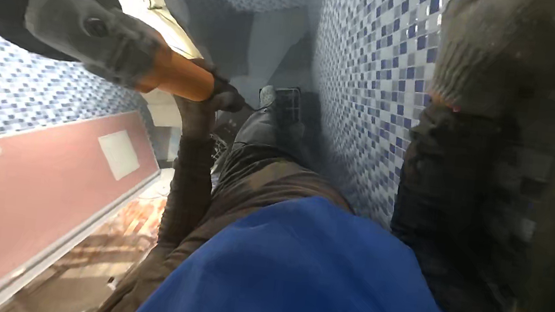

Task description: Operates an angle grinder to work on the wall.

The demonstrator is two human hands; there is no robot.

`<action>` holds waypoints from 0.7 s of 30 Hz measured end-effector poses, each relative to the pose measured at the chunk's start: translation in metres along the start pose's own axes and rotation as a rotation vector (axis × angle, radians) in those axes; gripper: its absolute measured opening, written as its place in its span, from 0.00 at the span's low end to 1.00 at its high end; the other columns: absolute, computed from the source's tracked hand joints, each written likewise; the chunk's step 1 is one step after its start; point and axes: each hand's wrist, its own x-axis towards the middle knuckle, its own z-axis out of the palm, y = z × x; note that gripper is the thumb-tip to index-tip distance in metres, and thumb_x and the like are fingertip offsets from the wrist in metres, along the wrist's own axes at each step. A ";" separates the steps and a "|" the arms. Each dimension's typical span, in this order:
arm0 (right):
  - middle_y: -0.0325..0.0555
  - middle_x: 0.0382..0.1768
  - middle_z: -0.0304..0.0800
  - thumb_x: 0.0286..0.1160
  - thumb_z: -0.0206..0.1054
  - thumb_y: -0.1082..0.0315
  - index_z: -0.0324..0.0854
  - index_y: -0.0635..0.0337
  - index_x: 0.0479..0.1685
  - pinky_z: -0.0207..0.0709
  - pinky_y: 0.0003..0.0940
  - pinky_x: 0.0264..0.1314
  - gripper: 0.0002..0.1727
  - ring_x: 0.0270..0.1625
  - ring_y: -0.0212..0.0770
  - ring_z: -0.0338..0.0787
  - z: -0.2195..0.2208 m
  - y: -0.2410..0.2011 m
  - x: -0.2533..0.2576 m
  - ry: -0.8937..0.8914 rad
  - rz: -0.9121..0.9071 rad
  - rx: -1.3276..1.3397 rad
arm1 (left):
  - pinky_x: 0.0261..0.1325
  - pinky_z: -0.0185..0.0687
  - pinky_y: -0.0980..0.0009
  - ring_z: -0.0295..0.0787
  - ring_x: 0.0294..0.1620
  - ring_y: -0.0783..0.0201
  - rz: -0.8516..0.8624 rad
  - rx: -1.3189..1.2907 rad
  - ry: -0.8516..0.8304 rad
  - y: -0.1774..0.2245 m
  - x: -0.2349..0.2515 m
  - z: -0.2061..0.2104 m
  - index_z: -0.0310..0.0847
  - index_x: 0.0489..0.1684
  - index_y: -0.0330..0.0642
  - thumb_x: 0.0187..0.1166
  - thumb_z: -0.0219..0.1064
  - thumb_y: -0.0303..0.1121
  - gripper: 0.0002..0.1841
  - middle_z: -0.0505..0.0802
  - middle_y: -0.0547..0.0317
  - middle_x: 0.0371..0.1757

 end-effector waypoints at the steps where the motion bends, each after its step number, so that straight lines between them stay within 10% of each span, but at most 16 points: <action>1: 0.56 0.45 0.91 0.79 0.65 0.46 0.90 0.58 0.47 0.78 0.50 0.56 0.23 0.51 0.51 0.90 -0.001 0.003 -0.003 -0.055 0.014 -0.085 | 0.62 0.88 0.55 0.91 0.52 0.52 -0.014 -0.005 0.013 -0.001 0.003 -0.004 0.75 0.59 0.32 0.50 0.87 0.24 0.34 0.91 0.47 0.50; 9: 0.56 0.68 0.86 0.82 0.62 0.37 0.81 0.54 0.75 0.73 0.53 0.76 0.34 0.71 0.52 0.84 0.001 0.009 0.009 -0.052 0.011 -0.174 | 0.61 0.88 0.62 0.91 0.52 0.59 -0.056 -0.005 -0.046 -0.001 0.054 -0.035 0.77 0.58 0.41 0.56 0.86 0.30 0.29 0.92 0.55 0.51; 21: 0.61 0.73 0.83 0.74 0.65 0.32 0.77 0.49 0.82 0.73 0.61 0.71 0.41 0.72 0.60 0.84 -0.019 -0.006 0.004 -0.007 0.143 -0.432 | 0.63 0.88 0.55 0.91 0.54 0.56 0.053 -0.367 -0.073 0.014 0.148 -0.053 0.79 0.59 0.43 0.58 0.83 0.31 0.27 0.92 0.55 0.52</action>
